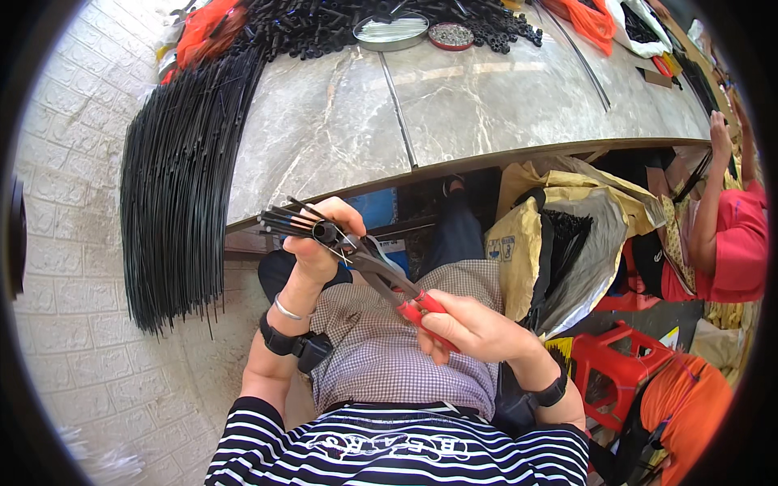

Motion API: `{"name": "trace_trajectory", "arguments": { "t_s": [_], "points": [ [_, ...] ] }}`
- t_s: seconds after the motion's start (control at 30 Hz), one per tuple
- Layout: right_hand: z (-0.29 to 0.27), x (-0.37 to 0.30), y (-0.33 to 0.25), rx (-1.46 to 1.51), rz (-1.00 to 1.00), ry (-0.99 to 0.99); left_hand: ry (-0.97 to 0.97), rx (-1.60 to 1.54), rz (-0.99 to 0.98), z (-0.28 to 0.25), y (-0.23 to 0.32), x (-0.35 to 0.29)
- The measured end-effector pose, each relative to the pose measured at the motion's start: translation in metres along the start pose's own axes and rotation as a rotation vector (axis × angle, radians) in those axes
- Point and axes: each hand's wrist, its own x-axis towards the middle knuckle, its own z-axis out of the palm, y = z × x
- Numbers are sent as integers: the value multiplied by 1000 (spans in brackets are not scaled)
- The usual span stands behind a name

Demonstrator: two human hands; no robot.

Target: Assembling the frame and spokes of an umbrella by attaching plastic and metal components.

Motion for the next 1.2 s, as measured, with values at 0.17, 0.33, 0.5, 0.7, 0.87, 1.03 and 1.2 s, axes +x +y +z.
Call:
{"name": "trace_trajectory", "arguments": {
  "t_s": [0.17,0.33,0.5,0.7,0.87,1.03,1.2],
  "points": [
    [9,2,-2,-301,-15,141,51,-49,103,4,4,-1],
    [26,5,6,-62,-72,178,102,-135,-22,10,-2,-2],
    [19,-3,-7,175,72,79,65,-237,-102,6,4,-1],
    [14,-8,-23,45,115,103,-8,-117,-46,-1,7,0],
    [14,-9,-29,-323,146,216,-6,41,88,3,2,2],
    [37,6,-7,-936,-26,572,80,-130,2,13,-7,7],
    [6,11,-9,-366,-70,491,32,-495,-118,3,-12,20]
  ]
}}
